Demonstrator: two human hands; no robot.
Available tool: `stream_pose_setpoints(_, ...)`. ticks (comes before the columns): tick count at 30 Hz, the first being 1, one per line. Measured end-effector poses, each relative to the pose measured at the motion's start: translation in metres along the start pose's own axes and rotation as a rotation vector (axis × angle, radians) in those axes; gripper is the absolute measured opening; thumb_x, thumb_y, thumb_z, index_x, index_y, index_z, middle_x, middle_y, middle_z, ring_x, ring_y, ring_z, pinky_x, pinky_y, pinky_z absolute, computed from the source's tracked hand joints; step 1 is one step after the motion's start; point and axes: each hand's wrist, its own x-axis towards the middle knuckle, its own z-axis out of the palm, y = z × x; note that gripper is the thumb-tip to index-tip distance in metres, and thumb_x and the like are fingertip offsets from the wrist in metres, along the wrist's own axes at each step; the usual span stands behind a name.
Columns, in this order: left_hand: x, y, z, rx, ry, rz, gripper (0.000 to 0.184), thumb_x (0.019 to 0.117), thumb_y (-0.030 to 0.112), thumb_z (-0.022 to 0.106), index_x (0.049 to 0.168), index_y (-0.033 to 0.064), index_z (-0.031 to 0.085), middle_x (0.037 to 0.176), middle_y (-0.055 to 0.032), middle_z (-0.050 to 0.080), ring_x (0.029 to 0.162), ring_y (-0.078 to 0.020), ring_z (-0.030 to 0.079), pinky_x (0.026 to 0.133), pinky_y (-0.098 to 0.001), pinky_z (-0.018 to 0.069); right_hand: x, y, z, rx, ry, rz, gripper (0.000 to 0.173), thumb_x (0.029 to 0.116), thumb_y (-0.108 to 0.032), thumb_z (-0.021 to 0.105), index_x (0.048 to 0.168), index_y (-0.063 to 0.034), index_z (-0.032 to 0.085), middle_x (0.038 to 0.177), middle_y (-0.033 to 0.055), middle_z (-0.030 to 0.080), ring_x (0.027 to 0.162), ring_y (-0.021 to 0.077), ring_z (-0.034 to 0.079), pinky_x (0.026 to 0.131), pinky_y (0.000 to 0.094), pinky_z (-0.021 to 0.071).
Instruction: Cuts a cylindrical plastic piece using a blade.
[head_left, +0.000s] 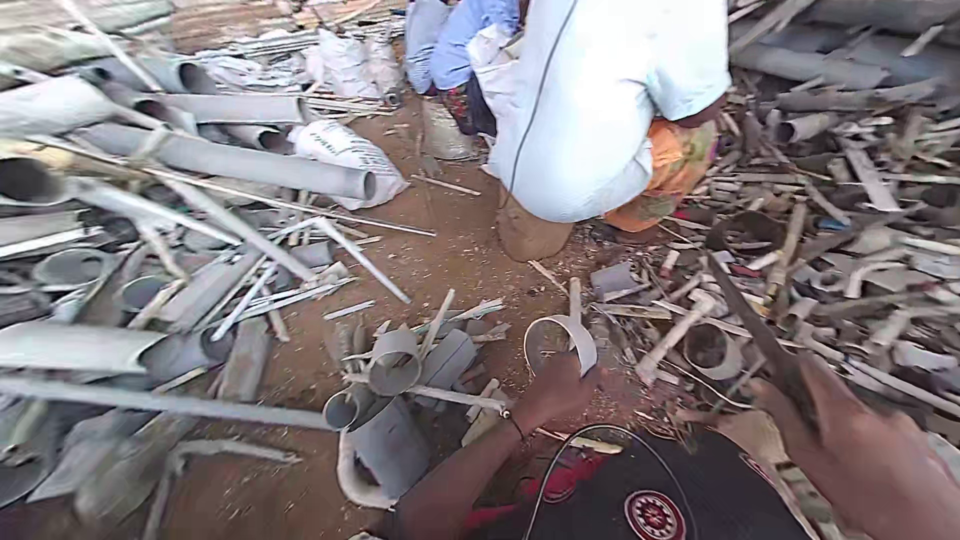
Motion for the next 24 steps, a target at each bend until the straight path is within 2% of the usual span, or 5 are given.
stream_pose_setpoints(5, -0.038, -0.127, -0.066, 0.209, 0.195, -0.367, 0.053, 0.0984, 0.041, 0.064, 0.128, -0.0026, 0.063, 0.121, -0.0273, 0.066, 0.118, -0.0424, 0.062, 0.103, -0.0626, 0.0454, -0.002, -0.012, 0.011, 0.025, -0.104, -0.11, 0.039, 0.0998, -0.025, 0.058, 0.118, 0.009, 0.061, 0.075, 0.0309, 0.065, 0.069, 0.0555, 0.066, 0.06, 0.068, 0.0498)
stream_pose_setpoints(11, -0.079, -0.212, -0.128, 0.478, 0.286, -0.697, 0.053, 0.1019, 0.04, 0.058, 0.131, -0.0033, 0.06, 0.132, -0.0278, 0.061, 0.127, -0.0451, 0.056, 0.104, -0.0632, 0.043, -0.016, -0.014, 0.028, -0.015, -0.191, -0.124, 0.039, 0.1, -0.029, 0.06, 0.124, 0.001, 0.067, 0.08, 0.0299, 0.068, 0.074, 0.0564, 0.068, 0.063, 0.0706, 0.0501)
stream_pose_setpoints(15, -0.076, -0.261, -0.124, 0.611, 0.324, -0.692, 0.062, 0.0939, 0.046, 0.069, 0.133, -0.0024, 0.061, 0.141, -0.0227, 0.057, 0.137, -0.0418, 0.048, 0.116, -0.0691, 0.0215, -0.02, -0.005, 0.026, -0.023, -0.202, -0.117, 0.035, 0.0999, -0.027, 0.06, 0.119, 0.0014, 0.067, 0.078, 0.0295, 0.068, 0.073, 0.0564, 0.067, 0.061, 0.069, 0.0507)
stream_pose_setpoints(19, -0.07, -0.281, -0.134, 0.641, 0.373, -0.715, 0.078, 0.0906, 0.06, 0.067, 0.137, -0.002, 0.058, 0.135, -0.0255, 0.06, 0.131, -0.0418, 0.054, 0.113, -0.0647, 0.0314, -0.025, -0.006, 0.022, -0.011, -0.202, -0.07, 0.035, 0.1015, -0.028, 0.058, 0.119, 0.0018, 0.067, 0.082, 0.0308, 0.068, 0.077, 0.0573, 0.068, 0.062, 0.0697, 0.0506)
stream_pose_setpoints(24, -0.074, -0.271, -0.159, 0.478, 0.46, -0.687, 0.06, 0.1021, 0.05, 0.055, 0.126, -0.0045, 0.064, 0.126, -0.0288, 0.064, 0.125, -0.0448, 0.058, 0.106, -0.0626, 0.0416, -0.028, -0.004, 0.017, -0.01, -0.237, -0.04, 0.036, 0.1019, -0.028, 0.057, 0.12, 0.0019, 0.066, 0.082, 0.031, 0.068, 0.077, 0.0571, 0.067, 0.063, 0.0696, 0.0505)
